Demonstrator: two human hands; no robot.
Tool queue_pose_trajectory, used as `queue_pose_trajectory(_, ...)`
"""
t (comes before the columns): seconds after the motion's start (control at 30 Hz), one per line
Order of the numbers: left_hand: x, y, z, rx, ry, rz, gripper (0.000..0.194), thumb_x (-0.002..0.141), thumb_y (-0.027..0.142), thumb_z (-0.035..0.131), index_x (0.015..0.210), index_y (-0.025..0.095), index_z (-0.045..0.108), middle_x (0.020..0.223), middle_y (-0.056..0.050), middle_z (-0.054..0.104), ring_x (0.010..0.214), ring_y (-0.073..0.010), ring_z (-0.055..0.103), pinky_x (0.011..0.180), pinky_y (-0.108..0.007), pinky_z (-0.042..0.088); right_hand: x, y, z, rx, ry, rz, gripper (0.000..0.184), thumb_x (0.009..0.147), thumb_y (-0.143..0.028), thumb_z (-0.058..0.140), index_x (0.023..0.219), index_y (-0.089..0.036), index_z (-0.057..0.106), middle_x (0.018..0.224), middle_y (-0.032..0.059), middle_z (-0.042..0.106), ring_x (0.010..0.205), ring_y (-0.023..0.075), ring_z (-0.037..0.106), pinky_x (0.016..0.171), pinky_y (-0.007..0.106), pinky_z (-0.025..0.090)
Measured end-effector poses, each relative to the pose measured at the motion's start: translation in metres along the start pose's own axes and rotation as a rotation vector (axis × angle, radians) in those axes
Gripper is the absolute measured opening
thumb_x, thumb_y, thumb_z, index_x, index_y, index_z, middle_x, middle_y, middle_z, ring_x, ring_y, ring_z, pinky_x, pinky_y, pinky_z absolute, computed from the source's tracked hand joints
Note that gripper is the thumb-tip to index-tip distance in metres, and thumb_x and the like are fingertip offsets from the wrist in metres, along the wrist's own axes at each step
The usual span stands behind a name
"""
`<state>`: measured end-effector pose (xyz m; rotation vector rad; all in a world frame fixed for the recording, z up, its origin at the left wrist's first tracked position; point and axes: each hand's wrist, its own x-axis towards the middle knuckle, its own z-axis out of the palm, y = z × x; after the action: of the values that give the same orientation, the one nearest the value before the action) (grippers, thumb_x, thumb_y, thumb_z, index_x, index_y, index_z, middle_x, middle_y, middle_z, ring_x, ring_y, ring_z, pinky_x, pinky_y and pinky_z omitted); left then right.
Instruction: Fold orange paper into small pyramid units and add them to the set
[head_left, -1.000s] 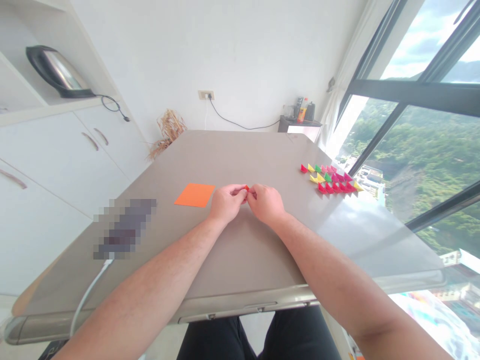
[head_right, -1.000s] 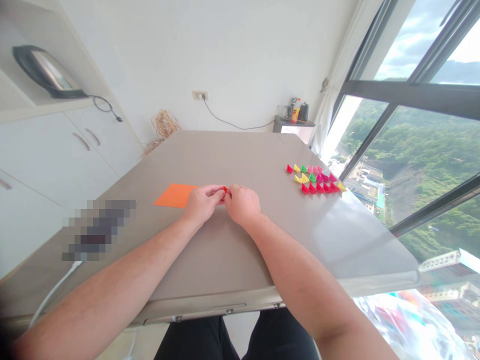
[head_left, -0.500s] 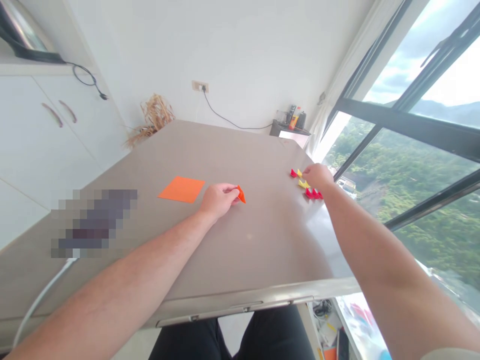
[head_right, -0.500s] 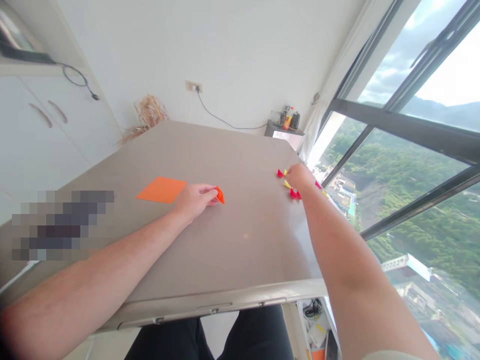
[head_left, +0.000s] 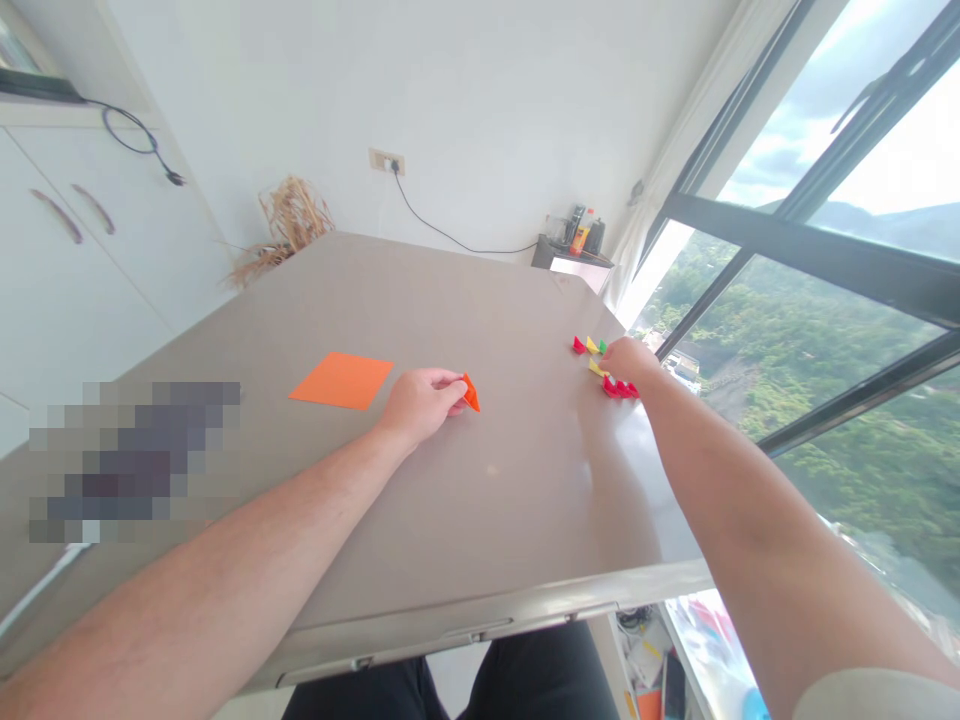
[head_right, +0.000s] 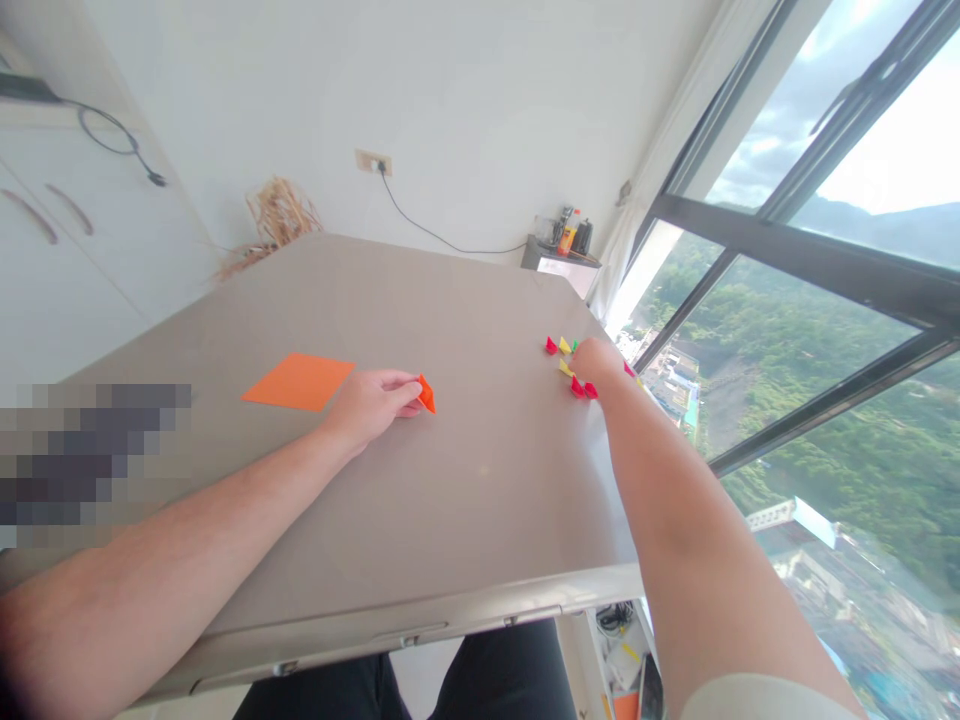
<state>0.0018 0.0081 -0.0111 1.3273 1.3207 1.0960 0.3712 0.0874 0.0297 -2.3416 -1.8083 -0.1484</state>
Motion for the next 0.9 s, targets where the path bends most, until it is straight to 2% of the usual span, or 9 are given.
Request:
queue_pose_trajectory(0.13,-0.001,0.0,0.0,0.001,-0.01,0.006,0.025,0.074,0.034,0.074,0.092,0.018,0.079,0.089,-0.008,0.08,0.08,-0.0238,0.078,0.079,-0.034,0.063,0.005,-0.002,0.004,-0.103,-0.157,0.098,0.004,0.076,-0.014,0.067,0.074,-0.014,0.071,0.07,0.0083,0.066,0.072,0.0212,0.066,0.065,0.029,0.045)
queue_pose_trajectory(0.27,-0.002,0.003,0.0,0.002,-0.009,-0.006,0.024,0.075,0.033,0.074,0.093,0.018,0.079,0.089,-0.008,0.08,0.081,-0.0236,0.078,0.079,-0.034,0.063,0.007,-0.003,0.006,-0.121,-0.198,0.136,0.013,0.078,-0.02,0.066,0.087,-0.014,0.072,0.08,0.01,0.07,0.077,0.0228,0.067,0.065,0.029,0.046)
queue_pose_trajectory(0.57,-0.004,0.006,0.001,0.007,-0.002,-0.018,0.02,0.076,0.03,0.074,0.091,0.018,0.079,0.085,-0.007,0.08,0.077,-0.0227,0.077,0.078,-0.034,0.063,0.016,-0.008,0.008,-0.102,-0.203,0.186,0.021,0.079,-0.026,0.066,0.096,-0.015,0.072,0.083,0.0099,0.069,0.074,0.0225,0.067,0.061,0.03,0.046)
queue_pose_trajectory(0.9,-0.001,0.0,0.0,0.02,-0.017,-0.003,0.022,0.076,0.033,0.074,0.092,0.019,0.078,0.087,-0.008,0.08,0.079,-0.0232,0.077,0.079,-0.035,0.063,0.017,-0.009,0.008,-0.073,-0.188,0.219,0.023,0.079,-0.028,0.067,0.097,-0.013,0.071,0.082,0.0099,0.068,0.072,0.022,0.066,0.061,0.031,0.046)
